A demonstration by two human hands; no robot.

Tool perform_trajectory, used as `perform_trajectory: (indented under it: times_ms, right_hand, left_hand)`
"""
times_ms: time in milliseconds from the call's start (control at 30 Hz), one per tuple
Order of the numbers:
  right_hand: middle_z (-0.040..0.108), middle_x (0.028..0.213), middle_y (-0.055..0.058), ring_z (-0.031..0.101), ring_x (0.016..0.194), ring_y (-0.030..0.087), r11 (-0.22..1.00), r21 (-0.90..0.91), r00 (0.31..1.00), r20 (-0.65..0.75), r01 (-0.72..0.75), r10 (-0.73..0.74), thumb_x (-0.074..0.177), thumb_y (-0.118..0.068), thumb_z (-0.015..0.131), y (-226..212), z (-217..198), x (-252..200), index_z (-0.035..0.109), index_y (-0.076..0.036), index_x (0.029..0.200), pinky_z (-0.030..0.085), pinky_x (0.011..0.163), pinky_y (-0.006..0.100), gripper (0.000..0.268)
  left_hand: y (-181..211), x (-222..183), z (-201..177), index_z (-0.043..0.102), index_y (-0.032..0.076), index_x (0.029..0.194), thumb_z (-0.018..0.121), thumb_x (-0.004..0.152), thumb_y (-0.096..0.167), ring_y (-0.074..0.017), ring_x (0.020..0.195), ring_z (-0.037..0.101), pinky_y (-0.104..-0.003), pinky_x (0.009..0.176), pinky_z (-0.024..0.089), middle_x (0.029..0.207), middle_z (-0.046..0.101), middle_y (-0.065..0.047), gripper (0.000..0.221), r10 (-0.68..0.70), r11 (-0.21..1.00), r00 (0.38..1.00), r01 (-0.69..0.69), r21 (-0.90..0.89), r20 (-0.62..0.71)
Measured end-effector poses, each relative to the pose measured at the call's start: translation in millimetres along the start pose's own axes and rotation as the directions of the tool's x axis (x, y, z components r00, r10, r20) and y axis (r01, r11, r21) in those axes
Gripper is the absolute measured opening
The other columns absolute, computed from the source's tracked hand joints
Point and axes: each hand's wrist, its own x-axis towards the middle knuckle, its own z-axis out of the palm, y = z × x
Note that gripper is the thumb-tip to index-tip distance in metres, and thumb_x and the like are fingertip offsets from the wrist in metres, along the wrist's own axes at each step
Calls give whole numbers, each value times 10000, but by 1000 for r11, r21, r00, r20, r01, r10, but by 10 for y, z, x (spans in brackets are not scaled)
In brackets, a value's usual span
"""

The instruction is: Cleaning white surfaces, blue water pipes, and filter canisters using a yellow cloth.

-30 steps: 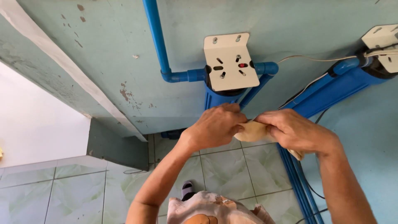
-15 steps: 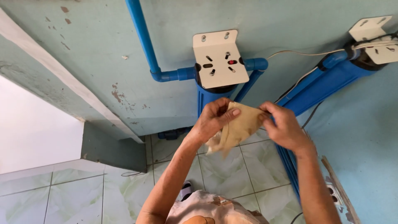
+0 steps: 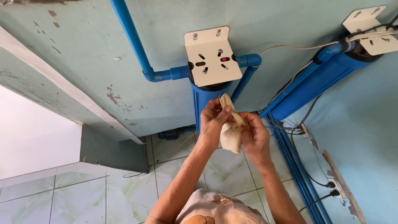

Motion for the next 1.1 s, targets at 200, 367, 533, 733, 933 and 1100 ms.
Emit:
perform_trajectory:
  times_ms: [200,367,533,733,933,1100]
  right_hand:
    - [699,996,43,626,884,83,972,82,975,-18,-219,221,1022,-93,620,251,-283,83,678,11,1125,522,803,231,157]
    - [611,920,-12,528,815,58,960,126,962,148,-250,231,1099,-242,622,436,-585,97,662,-9,1040,453,722,221,244]
    - [635,872,-8,587,774,74,815,367,889,274,-448,366,1014,-369,612,-243,-368,223,664,-47,997,481,642,250,326]
    - [697,827,13,606,764,76,954,-237,776,561,-182,288,922,-212,774,-402,-320,264,715,-39,980,521,668,265,192]
    - [745,1051,31,689,928,104,956,291,996,-72,-31,54,966,-186,723,-796,-143,534,713,-72,1130,575,829,280,200]
    - [594,1064,77,470,852,148,924,-332,892,-335,192,-305,1033,-81,682,-1069,190,719,695,9,1129,408,771,309,132]
  left_hand:
    - [46,-37,-167,641,-4,1118,708,1014,159,-86,794,532,-240,704,451,921,628,-38,204,110,970,994,-103,219,-19]
    - [-2,-42,-345,639,42,1089,666,1017,195,-60,820,518,-230,723,429,920,627,25,172,143,947,987,-157,281,69]
    - [-58,-98,-344,617,32,1069,665,1052,203,-74,874,504,-242,790,426,931,595,27,178,111,992,991,-115,57,74]
    - [39,-212,-366,606,25,1278,680,1012,343,-171,995,607,-328,890,503,1068,662,-69,420,28,998,986,-37,53,163]
    - [109,-327,-154,268,72,1669,767,934,417,-283,1505,402,-416,1226,330,1607,427,-155,953,92,931,811,-276,239,578]
    - [-439,-210,32,589,-12,1419,646,1057,250,-214,959,578,-384,833,514,1104,671,-149,450,-57,958,941,-42,285,333]
